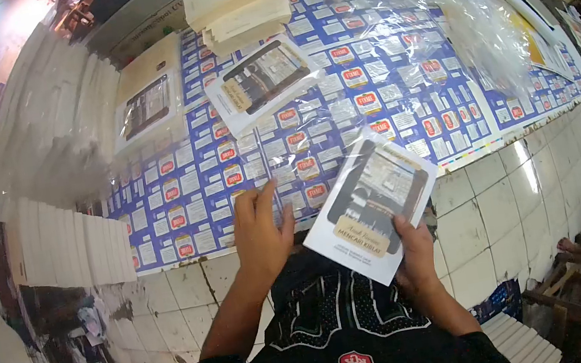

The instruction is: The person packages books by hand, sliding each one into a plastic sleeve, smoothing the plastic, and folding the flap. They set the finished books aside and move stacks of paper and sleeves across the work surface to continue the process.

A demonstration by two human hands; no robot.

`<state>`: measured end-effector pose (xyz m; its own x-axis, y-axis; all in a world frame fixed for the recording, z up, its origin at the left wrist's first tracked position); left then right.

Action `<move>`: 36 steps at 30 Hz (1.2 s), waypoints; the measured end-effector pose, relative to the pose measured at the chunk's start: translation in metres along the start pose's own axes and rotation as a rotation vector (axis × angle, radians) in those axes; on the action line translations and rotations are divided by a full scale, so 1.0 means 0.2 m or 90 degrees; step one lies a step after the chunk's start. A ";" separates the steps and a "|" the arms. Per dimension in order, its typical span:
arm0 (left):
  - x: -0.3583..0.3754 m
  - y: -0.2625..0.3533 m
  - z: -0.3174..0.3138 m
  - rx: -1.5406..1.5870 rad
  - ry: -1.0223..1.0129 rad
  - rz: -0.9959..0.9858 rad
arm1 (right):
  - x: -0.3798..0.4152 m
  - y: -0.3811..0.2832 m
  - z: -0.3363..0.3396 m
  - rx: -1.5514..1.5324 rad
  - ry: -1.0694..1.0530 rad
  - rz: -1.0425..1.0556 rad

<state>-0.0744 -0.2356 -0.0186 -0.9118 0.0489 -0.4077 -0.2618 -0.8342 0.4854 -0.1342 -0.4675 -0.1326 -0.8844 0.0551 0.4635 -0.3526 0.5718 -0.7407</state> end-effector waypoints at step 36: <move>0.16 -0.33 -0.31 1.057 0.039 0.641 | -0.16 -0.20 -0.29 0.212 -0.108 0.209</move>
<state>-0.0674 -0.2122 -0.1119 -0.8944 -0.0863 0.4388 0.2430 0.7300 0.6388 -0.0727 -0.4444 -0.0890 -0.9926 0.0389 0.1150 -0.1016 0.2529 -0.9621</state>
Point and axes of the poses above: each hand's wrist, its own x-axis away from the middle knuckle, its own z-axis out of the back of the hand, y = z × x, the point moved 9 cm from there along -x, towards the middle knuckle, and after that the axes turned 6 degrees about x, right-handed, at the moved point
